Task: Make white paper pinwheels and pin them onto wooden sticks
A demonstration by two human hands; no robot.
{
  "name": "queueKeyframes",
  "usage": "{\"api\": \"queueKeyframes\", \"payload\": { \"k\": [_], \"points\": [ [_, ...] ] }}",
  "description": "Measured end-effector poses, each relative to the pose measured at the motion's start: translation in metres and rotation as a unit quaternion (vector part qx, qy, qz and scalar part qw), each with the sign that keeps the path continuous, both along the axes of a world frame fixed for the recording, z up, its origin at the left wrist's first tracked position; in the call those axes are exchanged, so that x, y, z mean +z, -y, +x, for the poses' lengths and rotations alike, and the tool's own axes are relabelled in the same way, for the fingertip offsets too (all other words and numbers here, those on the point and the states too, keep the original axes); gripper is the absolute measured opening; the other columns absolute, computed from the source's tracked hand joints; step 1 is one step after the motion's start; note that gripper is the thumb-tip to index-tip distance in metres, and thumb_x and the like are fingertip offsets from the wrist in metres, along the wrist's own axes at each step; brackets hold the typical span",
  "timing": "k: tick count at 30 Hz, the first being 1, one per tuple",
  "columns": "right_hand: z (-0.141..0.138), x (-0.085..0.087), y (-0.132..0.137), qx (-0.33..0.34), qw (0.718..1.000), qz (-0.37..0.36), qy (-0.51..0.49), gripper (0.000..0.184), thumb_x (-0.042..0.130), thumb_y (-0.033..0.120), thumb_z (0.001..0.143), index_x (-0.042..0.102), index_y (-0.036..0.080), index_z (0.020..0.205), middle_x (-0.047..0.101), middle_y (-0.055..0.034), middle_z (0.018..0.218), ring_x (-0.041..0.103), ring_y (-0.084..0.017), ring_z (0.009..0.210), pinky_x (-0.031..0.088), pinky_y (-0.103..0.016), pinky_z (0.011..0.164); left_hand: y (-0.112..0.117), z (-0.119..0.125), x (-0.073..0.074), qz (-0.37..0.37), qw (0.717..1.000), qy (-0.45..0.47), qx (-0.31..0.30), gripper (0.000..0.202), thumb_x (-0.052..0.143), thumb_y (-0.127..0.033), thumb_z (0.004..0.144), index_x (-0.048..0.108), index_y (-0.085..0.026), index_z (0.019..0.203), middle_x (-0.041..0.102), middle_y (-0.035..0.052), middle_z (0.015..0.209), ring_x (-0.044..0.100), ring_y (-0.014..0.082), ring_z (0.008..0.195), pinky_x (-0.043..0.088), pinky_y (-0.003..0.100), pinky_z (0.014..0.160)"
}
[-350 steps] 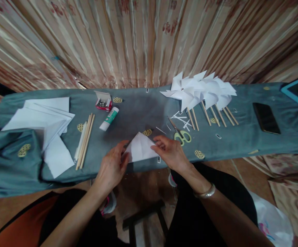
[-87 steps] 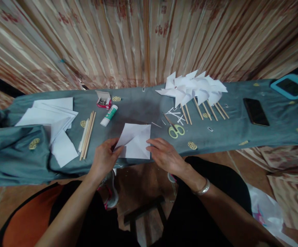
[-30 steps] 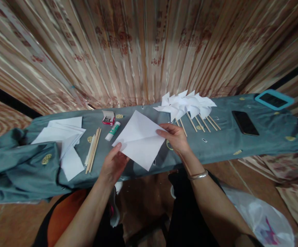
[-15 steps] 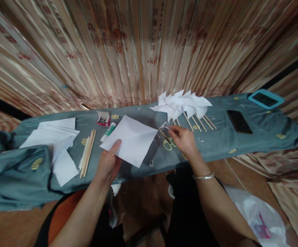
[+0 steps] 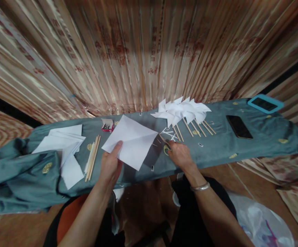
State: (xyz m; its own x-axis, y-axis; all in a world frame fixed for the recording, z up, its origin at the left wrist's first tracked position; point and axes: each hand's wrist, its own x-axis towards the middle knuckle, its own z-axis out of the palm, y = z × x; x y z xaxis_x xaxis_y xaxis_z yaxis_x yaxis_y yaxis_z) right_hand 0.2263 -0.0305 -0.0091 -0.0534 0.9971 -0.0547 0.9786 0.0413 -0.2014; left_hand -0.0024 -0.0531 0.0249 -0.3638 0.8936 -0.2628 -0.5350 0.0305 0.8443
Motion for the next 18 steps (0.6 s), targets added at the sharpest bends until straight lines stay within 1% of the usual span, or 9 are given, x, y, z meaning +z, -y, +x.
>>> {"api": "queueKeyframes", "payload": {
  "k": [2,4,5,7,10,12,14,16,18],
  "points": [
    [0.002,0.001,-0.002,-0.004,1.000,-0.004,-0.018,0.021,0.057,0.016,0.082,0.067,0.015,0.100,0.075,-0.0145,0.090,0.071,-0.026,0.087,0.050,-0.033,0.075,-0.005,0.001,0.011,0.027,1.000,0.001,0.004,0.026,0.070,-0.010,0.075,0.070,-0.016,0.101,0.076,0.0063,0.094,0.070,0.0230,0.100,0.056,0.033,0.093],
    [0.005,-0.001,-0.004,-0.030,0.989,-0.028,-0.144,0.022,0.061,0.020,0.079,0.068,0.017,0.100,0.076,-0.0105,0.089,0.071,-0.024,0.085,0.051,-0.030,0.073,-0.012,0.000,0.021,0.039,0.999,0.002,0.006,0.025,0.069,-0.007,0.075,0.070,-0.015,0.099,0.077,0.0063,0.092,0.071,0.0225,0.099,0.055,0.033,0.093],
    [0.006,-0.002,-0.005,-0.049,0.969,-0.049,-0.236,0.024,0.064,0.022,0.076,0.068,0.018,0.100,0.075,-0.0084,0.088,0.071,-0.022,0.083,0.051,-0.029,0.070,-0.016,-0.001,0.024,0.044,0.999,0.004,0.007,0.025,0.068,-0.006,0.076,0.070,-0.015,0.099,0.076,0.0061,0.093,0.071,0.0221,0.099,0.055,0.032,0.093],
    [0.007,-0.005,-0.004,-0.082,0.905,-0.100,-0.406,0.031,0.068,0.025,0.070,0.067,0.018,0.101,0.075,-0.0059,0.085,0.070,-0.020,0.076,0.051,-0.027,0.062,-0.025,-0.006,0.028,0.054,0.998,0.007,0.012,0.028,0.066,-0.004,0.077,0.069,-0.017,0.102,0.076,0.0052,0.094,0.070,0.0209,0.100,0.055,0.031,0.093],
    [0.004,-0.010,0.002,-0.085,0.839,-0.143,-0.518,0.038,0.071,0.034,0.069,0.066,0.017,0.103,0.075,-0.0051,0.082,0.070,-0.018,0.071,0.050,-0.025,0.055,-0.037,-0.013,0.022,0.054,0.998,0.019,0.033,0.030,0.062,-0.003,0.080,0.067,-0.019,0.105,0.076,0.0037,0.095,0.071,0.0181,0.098,0.056,0.028,0.090],
    [-0.002,-0.013,0.010,-0.097,0.705,-0.192,-0.676,0.045,0.080,0.036,0.063,0.068,0.017,0.101,0.075,-0.0050,0.083,0.071,-0.017,0.072,0.053,-0.026,0.063,-0.043,-0.016,0.014,0.036,0.998,0.032,0.047,0.028,0.060,-0.003,0.083,0.067,-0.019,0.104,0.075,0.0033,0.094,0.072,0.0156,0.091,0.057,0.027,0.087],
    [-0.009,-0.015,0.018,-0.111,0.600,-0.243,-0.754,0.046,0.088,0.031,0.056,0.072,0.017,0.097,0.076,-0.0039,0.085,0.071,-0.015,0.072,0.055,-0.027,0.072,-0.048,-0.018,0.004,0.025,0.997,0.047,0.048,0.022,0.058,-0.005,0.085,0.067,-0.017,0.100,0.075,0.0037,0.093,0.072,0.0139,0.085,0.057,0.026,0.085],
    [-0.016,-0.018,0.025,-0.117,0.544,-0.277,-0.783,0.044,0.090,0.027,0.054,0.074,0.017,0.094,0.076,-0.0040,0.086,0.070,-0.013,0.073,0.055,-0.027,0.075,-0.051,-0.018,-0.003,0.022,0.997,0.060,0.035,0.018,0.058,-0.007,0.086,0.067,-0.016,0.098,0.075,0.0042,0.092,0.072,0.0135,0.081,0.058,0.026,0.084],
    [-0.022,-0.020,0.029,-0.118,0.518,-0.304,-0.791,0.043,0.091,0.025,0.055,0.074,0.018,0.094,0.076,-0.0041,0.087,0.070,-0.013,0.073,0.055,-0.027,0.075,-0.052,-0.019,-0.006,0.025,0.997,0.065,0.021,0.017,0.058,-0.008,0.087,0.067,-0.016,0.100,0.075,0.0045,0.092,0.072,0.0131,0.080,0.058,0.025,0.083]
  ]
}}
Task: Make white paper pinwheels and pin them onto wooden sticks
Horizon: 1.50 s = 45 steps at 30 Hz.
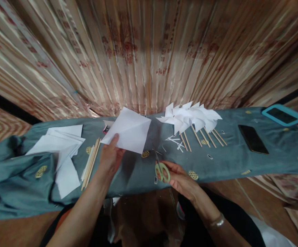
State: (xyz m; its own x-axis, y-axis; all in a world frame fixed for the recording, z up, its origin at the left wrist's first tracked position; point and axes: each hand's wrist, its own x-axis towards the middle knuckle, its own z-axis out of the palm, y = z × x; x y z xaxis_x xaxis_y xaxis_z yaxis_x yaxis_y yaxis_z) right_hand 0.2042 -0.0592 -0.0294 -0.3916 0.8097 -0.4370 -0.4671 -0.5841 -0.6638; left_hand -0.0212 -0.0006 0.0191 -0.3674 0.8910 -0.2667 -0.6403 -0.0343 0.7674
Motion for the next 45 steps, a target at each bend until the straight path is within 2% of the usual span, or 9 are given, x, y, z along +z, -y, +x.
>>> {"api": "queueKeyframes", "payload": {
  "k": [7,10,13,18,22,27,30,36,45],
  "points": [
    [-0.006,-0.001,0.002,0.050,0.999,-0.008,0.004,0.040,0.090,0.029,0.060,0.075,0.019,0.095,0.075,-0.0036,0.084,0.068,-0.011,0.071,0.053,-0.024,0.071,-0.005,-0.002,0.006,0.000,1.000,-0.010,-0.007,0.020,0.056,-0.009,0.089,0.066,-0.015,0.105,0.075,0.0027,0.094,0.070,0.0110,0.073,0.059,0.021,0.076],
    [-0.005,0.005,0.002,0.074,0.997,-0.002,0.009,0.044,0.089,0.030,0.062,0.073,0.020,0.101,0.074,-0.0038,0.085,0.069,-0.012,0.069,0.048,-0.019,0.057,-0.006,-0.003,0.004,0.002,1.000,-0.022,-0.006,0.024,0.057,-0.012,0.089,0.065,-0.019,0.110,0.074,0.0027,0.099,0.070,0.0126,0.078,0.059,0.023,0.076],
    [-0.005,0.011,0.002,0.085,0.996,-0.002,0.008,0.044,0.086,0.034,0.065,0.071,0.020,0.104,0.073,-0.0048,0.084,0.068,-0.014,0.064,0.037,-0.016,0.042,-0.007,-0.004,0.001,-0.002,1.000,-0.021,-0.003,0.026,0.056,-0.015,0.090,0.063,-0.023,0.113,0.073,0.0024,0.103,0.070,0.0132,0.081,0.059,0.024,0.076],
    [-0.009,0.012,0.002,0.052,0.997,0.028,0.049,0.052,0.087,0.043,0.062,0.071,0.017,0.103,0.071,-0.0052,0.076,0.061,-0.010,0.058,0.041,-0.019,0.047,-0.006,-0.008,0.000,-0.014,0.999,-0.031,-0.007,0.020,0.053,-0.019,0.092,0.064,-0.023,0.108,0.072,0.0029,0.100,0.069,0.0147,0.084,0.060,0.026,0.074],
    [-0.011,0.006,0.002,0.093,0.986,0.107,0.089,0.056,0.082,0.052,0.066,0.071,0.017,0.109,0.069,-0.0044,0.078,0.060,-0.011,0.063,0.043,-0.020,0.051,-0.005,-0.009,0.003,-0.027,0.999,-0.033,-0.003,0.017,0.054,-0.020,0.091,0.065,-0.023,0.103,0.072,0.0024,0.098,0.069,0.0147,0.082,0.060,0.025,0.071],
    [-0.014,0.003,0.001,0.124,0.977,0.147,0.089,0.058,0.078,0.053,0.070,0.069,0.017,0.114,0.068,-0.0036,0.081,0.059,-0.010,0.065,0.046,-0.021,0.055,0.001,-0.003,-0.002,-0.026,0.999,-0.033,-0.030,0.018,0.058,-0.022,0.089,0.064,-0.023,0.106,0.073,0.0020,0.095,0.070,0.0177,0.086,0.061,0.029,0.075],
    [-0.016,0.004,0.000,0.120,0.978,0.146,0.093,0.057,0.079,0.053,0.068,0.070,0.018,0.112,0.067,-0.0024,0.081,0.059,-0.009,0.064,0.046,-0.021,0.055,0.004,0.001,-0.005,-0.035,0.998,-0.027,-0.040,0.016,0.057,-0.022,0.090,0.063,-0.019,0.104,0.073,0.0040,0.090,0.070,0.0195,0.089,0.061,0.031,0.078],
    [-0.018,0.007,-0.002,0.108,0.981,0.116,0.112,0.055,0.083,0.048,0.065,0.072,0.019,0.110,0.068,-0.0020,0.079,0.058,-0.010,0.063,0.045,-0.022,0.053,0.006,0.005,-0.003,-0.034,0.998,-0.001,-0.051,0.017,0.047,-0.016,0.095,0.063,-0.017,0.101,0.073,0.0024,0.088,0.070,0.0143,0.081,0.059,0.031,0.084],
    [-0.022,0.006,-0.004,0.111,0.979,0.108,0.130,0.051,0.083,0.045,0.065,0.072,0.019,0.108,0.067,-0.0037,0.080,0.059,-0.013,0.063,0.049,-0.025,0.053,0.008,0.009,-0.005,-0.042,0.998,0.024,-0.048,0.015,0.051,-0.017,0.094,0.064,-0.018,0.102,0.072,0.0018,0.086,0.068,0.0115,0.070,0.059,0.029,0.077]
  ]
}}
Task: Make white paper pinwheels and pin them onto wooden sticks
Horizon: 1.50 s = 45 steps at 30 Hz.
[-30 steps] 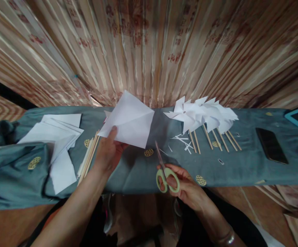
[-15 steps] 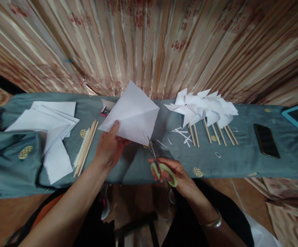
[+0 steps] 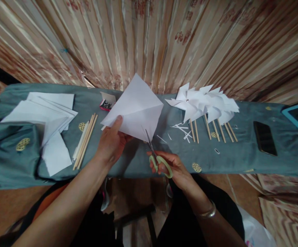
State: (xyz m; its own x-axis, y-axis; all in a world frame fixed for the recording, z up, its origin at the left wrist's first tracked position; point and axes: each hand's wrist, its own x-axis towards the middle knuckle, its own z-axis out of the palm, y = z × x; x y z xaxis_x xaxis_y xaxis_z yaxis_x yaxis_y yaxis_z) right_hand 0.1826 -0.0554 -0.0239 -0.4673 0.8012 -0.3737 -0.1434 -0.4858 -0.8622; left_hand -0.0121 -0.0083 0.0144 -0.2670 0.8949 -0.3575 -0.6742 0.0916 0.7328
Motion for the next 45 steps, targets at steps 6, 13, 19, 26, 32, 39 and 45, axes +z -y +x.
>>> {"api": "queueKeyframes", "payload": {
  "k": [6,13,19,26,32,39,45],
  "points": [
    [-0.0006,0.0049,0.0001,-0.008,1.000,-0.007,0.008,0.053,0.083,0.047,0.062,0.072,0.020,0.106,0.067,-0.0036,0.082,0.060,-0.014,0.066,0.051,-0.026,0.057,-0.0016,-0.0030,-0.0008,0.009,1.000,-0.005,0.009,0.015,0.049,-0.017,0.095,0.064,-0.017,0.095,0.071,0.0016,0.086,0.069,0.0118,0.069,0.059,0.028,0.077],
    [0.0006,0.0057,-0.0003,-0.007,1.000,-0.003,0.013,0.053,0.083,0.048,0.062,0.072,0.020,0.106,0.067,-0.0041,0.082,0.059,-0.015,0.066,0.049,-0.028,0.058,-0.0001,-0.0029,-0.0011,0.014,1.000,-0.017,0.004,0.015,0.050,-0.018,0.094,0.064,-0.018,0.100,0.072,0.0028,0.084,0.071,0.0162,0.081,0.059,0.030,0.081],
    [-0.0005,0.0035,-0.0005,-0.010,1.000,-0.011,0.009,0.054,0.084,0.049,0.060,0.073,0.021,0.105,0.068,-0.0029,0.078,0.058,-0.014,0.063,0.047,-0.027,0.055,0.0002,-0.0032,-0.0030,0.015,1.000,-0.018,0.006,0.012,0.050,-0.018,0.094,0.062,-0.017,0.094,0.071,0.0025,0.081,0.071,0.0161,0.080,0.059,0.031,0.081],
    [-0.0011,0.0041,0.0000,-0.012,1.000,-0.011,0.016,0.052,0.083,0.048,0.062,0.072,0.020,0.105,0.068,-0.0033,0.079,0.058,-0.014,0.062,0.046,-0.027,0.055,0.0004,-0.0019,-0.0033,0.017,1.000,-0.017,0.001,0.009,0.052,-0.019,0.093,0.061,-0.018,0.096,0.071,0.0036,0.083,0.071,0.0183,0.089,0.059,0.030,0.079],
    [0.0001,0.0004,0.0001,-0.003,1.000,0.004,0.010,0.052,0.081,0.048,0.066,0.071,0.019,0.108,0.066,-0.0038,0.080,0.058,-0.014,0.064,0.049,-0.028,0.057,0.0011,-0.0017,-0.0034,0.006,1.000,-0.020,-0.002,0.008,0.053,-0.021,0.092,0.060,-0.018,0.095,0.071,0.0056,0.090,0.069,0.0208,0.096,0.059,0.032,0.082],
    [0.0017,-0.0009,-0.0008,0.006,1.000,-0.006,-0.008,0.048,0.083,0.043,0.065,0.072,0.022,0.107,0.066,-0.0013,0.081,0.059,-0.011,0.066,0.052,-0.026,0.061,0.0007,-0.0016,-0.0032,0.001,1.000,-0.013,0.005,0.007,0.057,-0.021,0.090,0.061,-0.018,0.094,0.071,0.0048,0.088,0.070,0.0206,0.094,0.059,0.032,0.082],
    [0.0000,-0.0026,-0.0004,0.000,1.000,-0.012,-0.022,0.045,0.084,0.040,0.065,0.073,0.022,0.104,0.066,0.0002,0.077,0.056,-0.009,0.063,0.048,-0.021,0.055,0.0015,-0.0028,-0.0035,0.004,1.000,-0.017,0.006,0.009,0.052,-0.020,0.092,0.061,-0.018,0.092,0.072,0.0057,0.092,0.070,0.0202,0.095,0.058,0.032,0.083]
  ]
}}
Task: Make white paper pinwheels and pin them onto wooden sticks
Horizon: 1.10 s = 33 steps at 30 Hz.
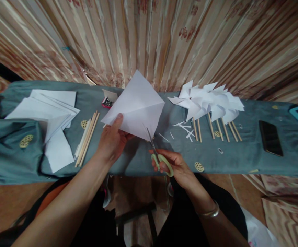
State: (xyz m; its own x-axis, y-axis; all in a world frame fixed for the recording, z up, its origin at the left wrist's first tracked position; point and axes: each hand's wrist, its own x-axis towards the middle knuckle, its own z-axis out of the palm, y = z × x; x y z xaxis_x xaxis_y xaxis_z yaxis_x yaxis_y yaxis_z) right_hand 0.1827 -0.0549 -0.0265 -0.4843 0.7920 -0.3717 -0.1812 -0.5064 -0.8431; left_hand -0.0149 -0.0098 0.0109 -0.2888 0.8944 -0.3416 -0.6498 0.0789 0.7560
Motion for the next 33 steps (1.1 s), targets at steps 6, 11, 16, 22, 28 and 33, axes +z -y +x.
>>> {"api": "queueKeyframes", "payload": {
  "k": [6,11,16,22,28,33],
  "points": [
    [0.0009,-0.0015,-0.0001,0.014,1.000,0.004,0.011,0.041,0.081,0.036,0.070,0.073,0.022,0.107,0.065,-0.0010,0.078,0.055,-0.011,0.064,0.049,-0.024,0.057,0.0003,0.0000,0.0021,-0.005,1.000,0.001,0.003,0.007,0.057,-0.021,0.089,0.061,-0.018,0.095,0.071,0.0054,0.089,0.069,0.0222,0.095,0.059,0.035,0.084],
    [0.0009,-0.0034,0.0003,0.007,1.000,0.001,0.013,0.041,0.082,0.038,0.068,0.073,0.022,0.105,0.064,0.0003,0.075,0.055,-0.009,0.062,0.051,-0.023,0.057,0.0005,-0.0005,0.0012,0.001,1.000,-0.013,-0.003,0.009,0.055,-0.021,0.091,0.060,-0.017,0.097,0.071,0.0054,0.088,0.070,0.0210,0.090,0.059,0.035,0.083],
    [0.0013,-0.0077,0.0003,0.012,1.000,0.006,0.014,0.043,0.083,0.039,0.068,0.073,0.022,0.106,0.064,0.0005,0.075,0.056,-0.008,0.061,0.050,-0.021,0.054,0.0015,-0.0026,-0.0031,0.016,0.999,-0.029,-0.014,0.015,0.060,-0.026,0.088,0.059,-0.017,0.100,0.072,0.0056,0.090,0.070,0.0214,0.090,0.060,0.035,0.080],
    [0.0014,-0.0077,-0.0002,0.013,1.000,0.020,0.002,0.037,0.081,0.037,0.072,0.073,0.024,0.106,0.064,0.0012,0.073,0.056,-0.008,0.061,0.051,-0.022,0.057,0.0015,-0.0028,-0.0022,0.018,0.999,-0.023,-0.020,0.015,0.061,-0.025,0.088,0.059,-0.018,0.101,0.072,0.0054,0.092,0.070,0.0215,0.093,0.060,0.034,0.081],
    [0.0000,-0.0077,0.0000,0.002,1.000,0.011,0.007,0.038,0.083,0.035,0.069,0.074,0.023,0.103,0.066,0.0010,0.073,0.056,-0.007,0.058,0.050,-0.021,0.053,0.0011,-0.0029,-0.0027,0.019,1.000,-0.009,-0.017,0.017,0.059,-0.023,0.089,0.059,-0.017,0.105,0.072,0.0058,0.093,0.070,0.0209,0.092,0.060,0.035,0.083],
    [-0.0007,-0.0071,0.0002,-0.004,1.000,0.007,0.003,0.038,0.084,0.037,0.067,0.075,0.024,0.102,0.066,0.0015,0.072,0.056,-0.007,0.057,0.047,-0.019,0.050,0.0012,-0.0031,-0.0049,0.020,1.000,-0.015,-0.018,0.017,0.057,-0.025,0.090,0.058,-0.017,0.105,0.072,0.0061,0.095,0.071,0.0212,0.092,0.060,0.034,0.081]
  ]
}}
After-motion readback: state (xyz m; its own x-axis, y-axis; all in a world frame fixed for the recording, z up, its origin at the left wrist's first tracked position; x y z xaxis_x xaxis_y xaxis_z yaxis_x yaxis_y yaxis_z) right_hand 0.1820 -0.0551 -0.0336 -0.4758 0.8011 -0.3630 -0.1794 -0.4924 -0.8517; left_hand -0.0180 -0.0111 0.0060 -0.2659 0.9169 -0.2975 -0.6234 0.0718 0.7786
